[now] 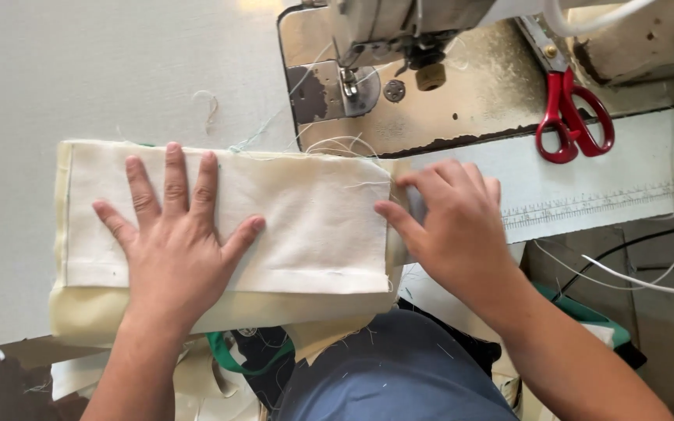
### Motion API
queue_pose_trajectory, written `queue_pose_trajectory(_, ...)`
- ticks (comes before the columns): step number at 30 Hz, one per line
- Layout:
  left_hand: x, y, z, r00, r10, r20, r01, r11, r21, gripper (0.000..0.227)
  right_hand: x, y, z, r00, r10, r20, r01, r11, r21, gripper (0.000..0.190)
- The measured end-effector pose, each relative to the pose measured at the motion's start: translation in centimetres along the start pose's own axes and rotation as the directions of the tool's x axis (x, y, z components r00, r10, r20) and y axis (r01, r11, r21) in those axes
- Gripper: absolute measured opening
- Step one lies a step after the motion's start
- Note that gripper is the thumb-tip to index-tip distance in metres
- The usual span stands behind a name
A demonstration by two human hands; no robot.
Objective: Sewing green straps onto a white fabric bag using an industrial sewing machine and trimming excess thread with scissors.
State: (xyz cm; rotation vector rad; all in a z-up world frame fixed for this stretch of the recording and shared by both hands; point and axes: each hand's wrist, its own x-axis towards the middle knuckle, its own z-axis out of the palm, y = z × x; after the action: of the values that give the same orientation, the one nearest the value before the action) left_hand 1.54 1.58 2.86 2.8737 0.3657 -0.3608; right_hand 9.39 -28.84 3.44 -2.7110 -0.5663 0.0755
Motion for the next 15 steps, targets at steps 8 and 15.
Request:
queue_pose_trajectory(8,-0.2,-0.4,0.5,0.998,0.016,-0.066,-0.016,1.0,-0.004,0.098,1.9,-2.2,0.7,0.998,-0.02,-0.051,0.028,0.986,0.164,0.014)
queue_pose_trajectory(15,-0.1,-0.5,0.6,0.998,0.017,-0.065,-0.018,1.0,-0.016,0.099,2.7,-2.8,0.7,0.965,0.256,0.055,-0.26,0.911,0.319,0.028)
